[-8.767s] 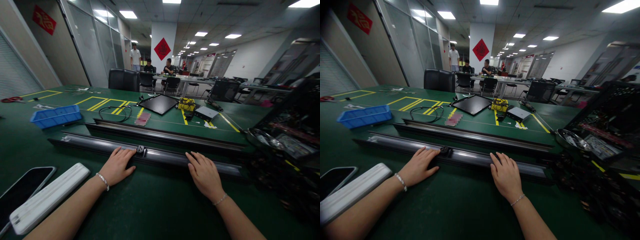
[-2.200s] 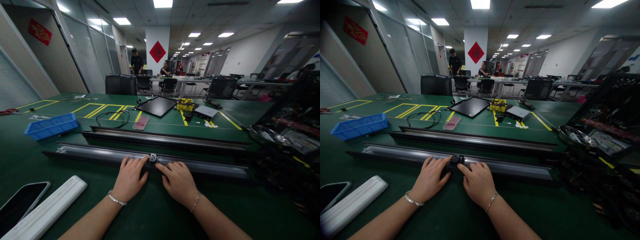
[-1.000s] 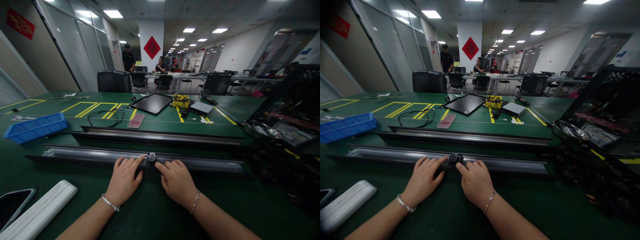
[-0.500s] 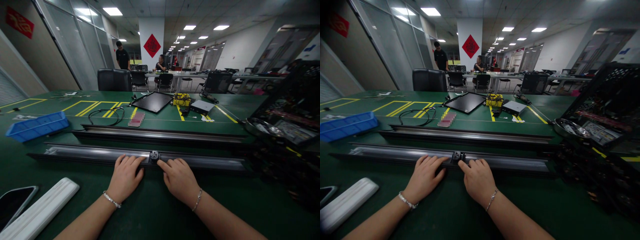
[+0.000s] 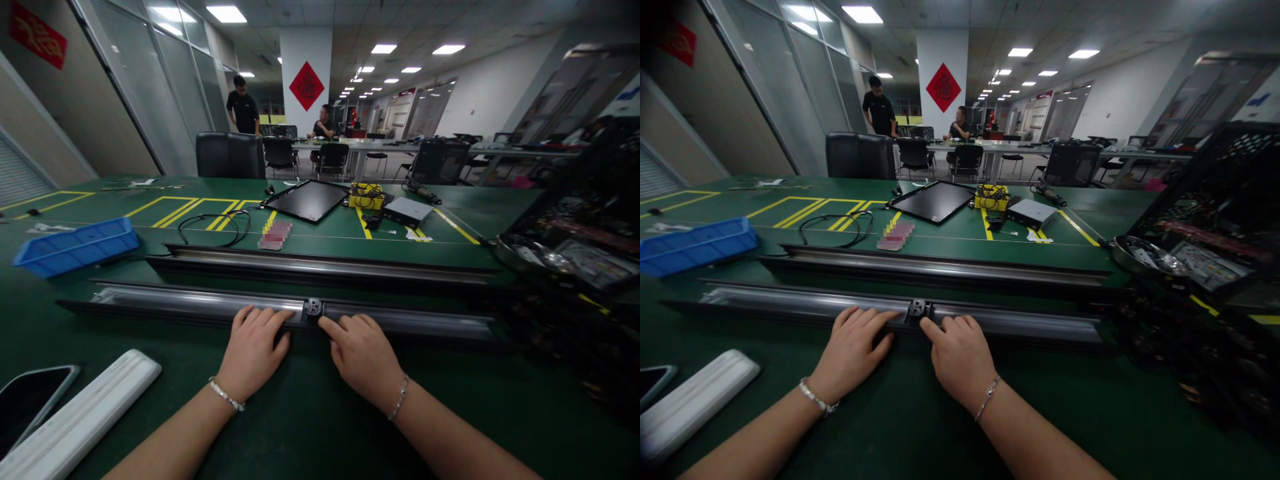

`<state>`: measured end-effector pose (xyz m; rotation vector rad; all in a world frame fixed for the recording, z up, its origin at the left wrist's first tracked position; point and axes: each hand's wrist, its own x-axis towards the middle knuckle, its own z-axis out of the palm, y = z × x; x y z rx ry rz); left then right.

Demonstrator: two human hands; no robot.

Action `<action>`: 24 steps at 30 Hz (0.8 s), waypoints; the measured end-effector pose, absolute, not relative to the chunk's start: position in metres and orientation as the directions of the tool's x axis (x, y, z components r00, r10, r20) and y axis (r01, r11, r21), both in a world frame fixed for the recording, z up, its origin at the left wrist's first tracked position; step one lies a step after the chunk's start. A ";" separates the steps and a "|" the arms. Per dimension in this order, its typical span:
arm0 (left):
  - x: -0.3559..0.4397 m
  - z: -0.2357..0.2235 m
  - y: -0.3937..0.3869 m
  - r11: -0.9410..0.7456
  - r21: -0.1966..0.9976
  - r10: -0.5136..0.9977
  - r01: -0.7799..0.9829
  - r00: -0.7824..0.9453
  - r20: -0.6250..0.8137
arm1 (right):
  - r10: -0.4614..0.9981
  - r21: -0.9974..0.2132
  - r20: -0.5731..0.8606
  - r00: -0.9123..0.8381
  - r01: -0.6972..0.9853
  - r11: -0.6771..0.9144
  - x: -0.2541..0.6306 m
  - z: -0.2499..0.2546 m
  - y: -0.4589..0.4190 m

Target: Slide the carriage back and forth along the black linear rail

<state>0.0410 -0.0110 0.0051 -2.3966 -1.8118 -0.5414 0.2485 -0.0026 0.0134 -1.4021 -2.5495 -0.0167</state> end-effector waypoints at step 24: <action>0.040 0.002 -0.010 -0.310 0.150 0.901 0.939 0.240 0.360 | 0.855 -0.088 0.204 -0.478 0.860 0.502 0.249 0.015 -0.004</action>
